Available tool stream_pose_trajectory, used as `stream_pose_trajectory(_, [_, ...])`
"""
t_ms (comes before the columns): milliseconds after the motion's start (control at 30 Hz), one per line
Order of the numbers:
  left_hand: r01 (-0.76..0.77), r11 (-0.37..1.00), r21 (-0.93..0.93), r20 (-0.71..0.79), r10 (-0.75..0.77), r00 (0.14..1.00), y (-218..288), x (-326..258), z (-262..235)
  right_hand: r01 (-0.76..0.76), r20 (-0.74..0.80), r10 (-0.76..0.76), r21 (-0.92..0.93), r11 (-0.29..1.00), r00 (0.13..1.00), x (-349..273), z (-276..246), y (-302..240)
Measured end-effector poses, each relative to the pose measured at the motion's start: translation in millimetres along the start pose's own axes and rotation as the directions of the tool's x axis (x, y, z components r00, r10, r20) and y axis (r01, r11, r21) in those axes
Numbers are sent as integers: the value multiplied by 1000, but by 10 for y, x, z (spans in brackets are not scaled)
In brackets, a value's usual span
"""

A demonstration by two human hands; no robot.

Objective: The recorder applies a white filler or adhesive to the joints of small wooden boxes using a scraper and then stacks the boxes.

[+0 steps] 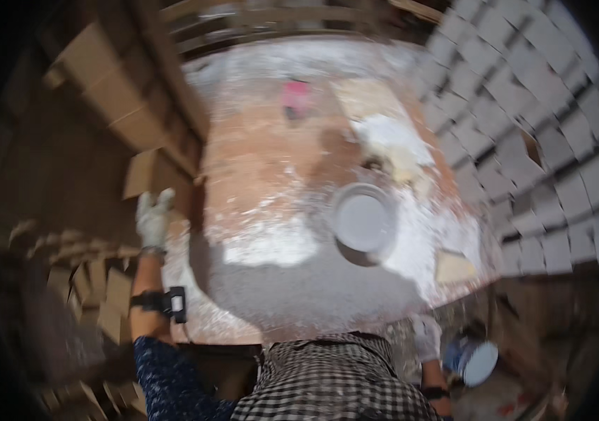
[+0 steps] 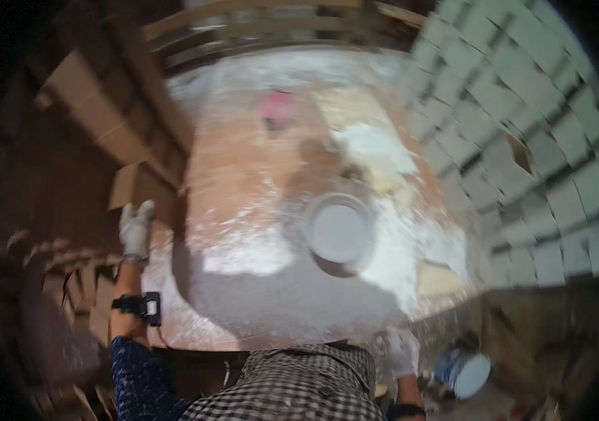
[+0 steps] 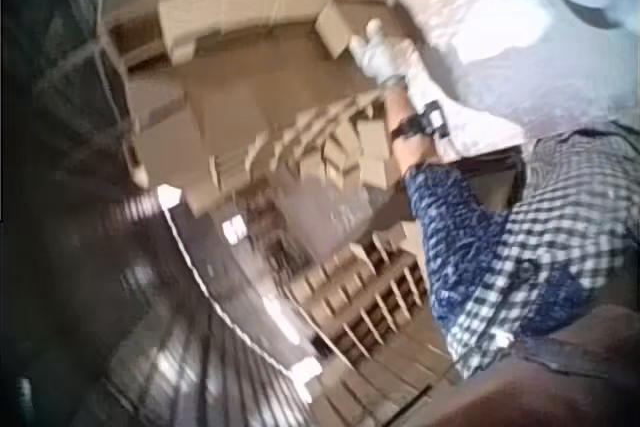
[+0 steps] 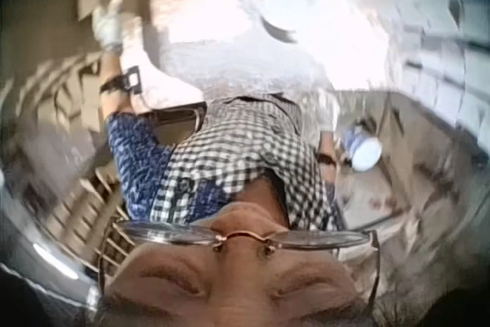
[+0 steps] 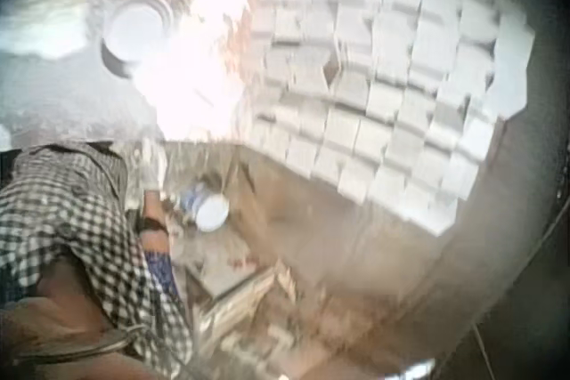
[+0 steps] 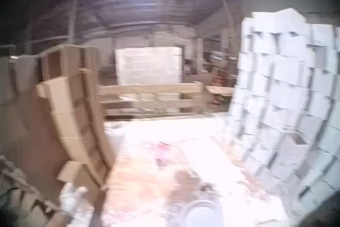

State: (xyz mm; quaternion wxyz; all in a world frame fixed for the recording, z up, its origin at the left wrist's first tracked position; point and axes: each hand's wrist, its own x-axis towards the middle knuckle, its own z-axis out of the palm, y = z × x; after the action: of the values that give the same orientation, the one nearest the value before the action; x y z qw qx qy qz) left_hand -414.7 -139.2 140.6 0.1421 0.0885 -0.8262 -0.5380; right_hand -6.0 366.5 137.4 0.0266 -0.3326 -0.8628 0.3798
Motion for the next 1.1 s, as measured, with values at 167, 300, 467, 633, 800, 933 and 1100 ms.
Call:
stream_pose_trajectory(167, [-20, 982, 187, -165, 51, 985, -547, 561, 79, 191, 27, -189, -102, 976, 982, 138, 179, 86])
stream_pose_trajectory(300, [27, 939, -344, -76, -56, 996, -536, 451, 202, 235, 111, -214, -236, 943, 971, 138, 95, 49])
stream_pose_trajectory(467, [13, 985, 171, -33, -8, 999, 909, -906, 427, 219, 25, -221, -293, 931, 975, 321, 84, 261])
stream_pose_trajectory(633, [233, 941, -244, 607, -38, 793, 650, -1850, 441, 408, -47, -426, -211, 888, 903, 936, 196, 302])
stream_pose_trajectory(800, [500, 865, -38, 764, -297, 572, 1052, -2604, 845, 665, -21, -708, -324, 673, 706, 1802, 249, 203])
stream_pose_trajectory(933, [485, 856, 181, 757, -436, 487, 1201, -2831, 968, 716, -108, -756, -258, 649, 646, 2415, 186, 138])
stream_pose_trajectory(1100, [536, 836, -120, 711, -305, 634, 950, -3035, 1017, 693, 68, -737, -407, 595, 673, 3174, 74, -430])
